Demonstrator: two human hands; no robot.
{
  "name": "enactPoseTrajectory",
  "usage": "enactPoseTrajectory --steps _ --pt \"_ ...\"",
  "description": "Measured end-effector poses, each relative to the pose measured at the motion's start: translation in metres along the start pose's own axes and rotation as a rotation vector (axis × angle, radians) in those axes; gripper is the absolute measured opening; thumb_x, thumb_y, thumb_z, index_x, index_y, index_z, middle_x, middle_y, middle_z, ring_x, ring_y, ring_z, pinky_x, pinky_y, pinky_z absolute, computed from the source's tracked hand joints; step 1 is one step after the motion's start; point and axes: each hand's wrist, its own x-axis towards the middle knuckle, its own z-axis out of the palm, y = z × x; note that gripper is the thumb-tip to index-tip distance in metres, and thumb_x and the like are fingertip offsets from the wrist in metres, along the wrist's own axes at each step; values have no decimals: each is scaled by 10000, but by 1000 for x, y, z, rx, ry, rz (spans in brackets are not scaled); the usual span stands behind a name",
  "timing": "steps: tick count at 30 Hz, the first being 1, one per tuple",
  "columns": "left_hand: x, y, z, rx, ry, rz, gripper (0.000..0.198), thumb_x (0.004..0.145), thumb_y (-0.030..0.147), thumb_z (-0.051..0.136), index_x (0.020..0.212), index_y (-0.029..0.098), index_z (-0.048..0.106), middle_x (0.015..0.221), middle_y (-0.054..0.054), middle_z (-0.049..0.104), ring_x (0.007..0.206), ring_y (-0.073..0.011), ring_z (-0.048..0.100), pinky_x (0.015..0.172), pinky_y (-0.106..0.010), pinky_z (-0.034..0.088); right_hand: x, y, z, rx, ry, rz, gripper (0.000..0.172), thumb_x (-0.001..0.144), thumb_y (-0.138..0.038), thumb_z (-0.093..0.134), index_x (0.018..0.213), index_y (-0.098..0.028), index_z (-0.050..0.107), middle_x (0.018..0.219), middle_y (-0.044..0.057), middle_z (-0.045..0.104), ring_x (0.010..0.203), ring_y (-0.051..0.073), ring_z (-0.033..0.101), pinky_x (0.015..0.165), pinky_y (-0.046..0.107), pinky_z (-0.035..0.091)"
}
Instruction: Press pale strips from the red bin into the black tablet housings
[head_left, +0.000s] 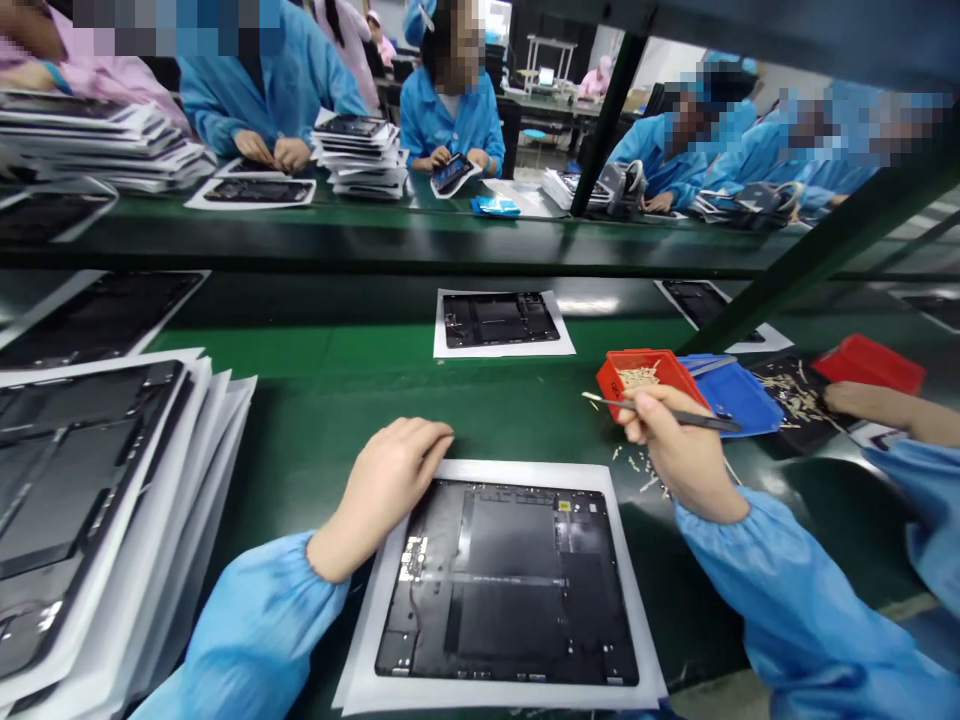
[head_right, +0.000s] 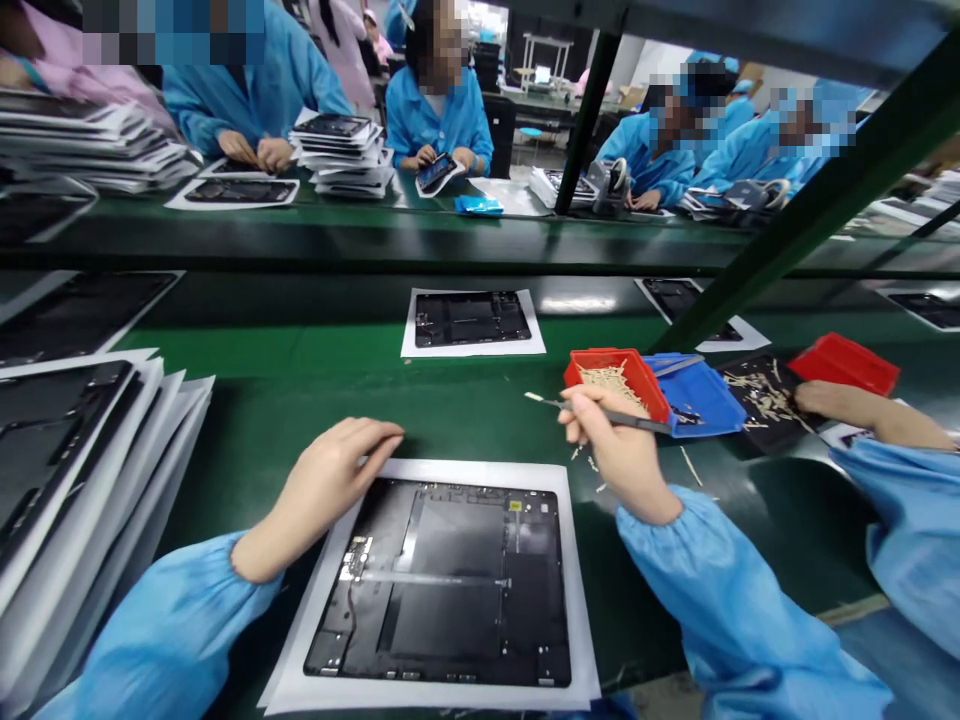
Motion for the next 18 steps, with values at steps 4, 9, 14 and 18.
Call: enactPoseTrajectory --steps 4,9,14,18 --pt "22 -3 -1 -85 -43 -109 258 927 332 407 1009 234 630 983 -20 658 926 -186 565 837 -316 426 13 14 -55 -252 288 -127 204 872 -349 573 969 -191 658 725 16 649 553 120 575 521 240 476" --pt "56 -30 10 -60 -63 -251 274 883 346 487 1092 224 613 1043 -36 658 996 -214 565 918 -346 405 19 42 -96 -766 298 -127 176 800 -336 629 758 -177 693 748 35 687 679 182 629 669 288 489" --pt "120 -80 21 -30 1 -598 432 877 418 520 1206 140 521 1125 -106 611 1036 -235 570 922 -438 434 16 53 -94 -678 289 -331 161 867 -301 550 900 -188 660 923 68 665 843 212 630 766 322 496" --pt "168 -98 25 -101 20 -844 375 874 395 547 1161 153 543 1191 -97 561 1047 -225 564 883 -457 475 11 54 -90 -694 234 -385 165 892 -275 519 974 -199 640 950 81 645 866 219 620 779 344 491"
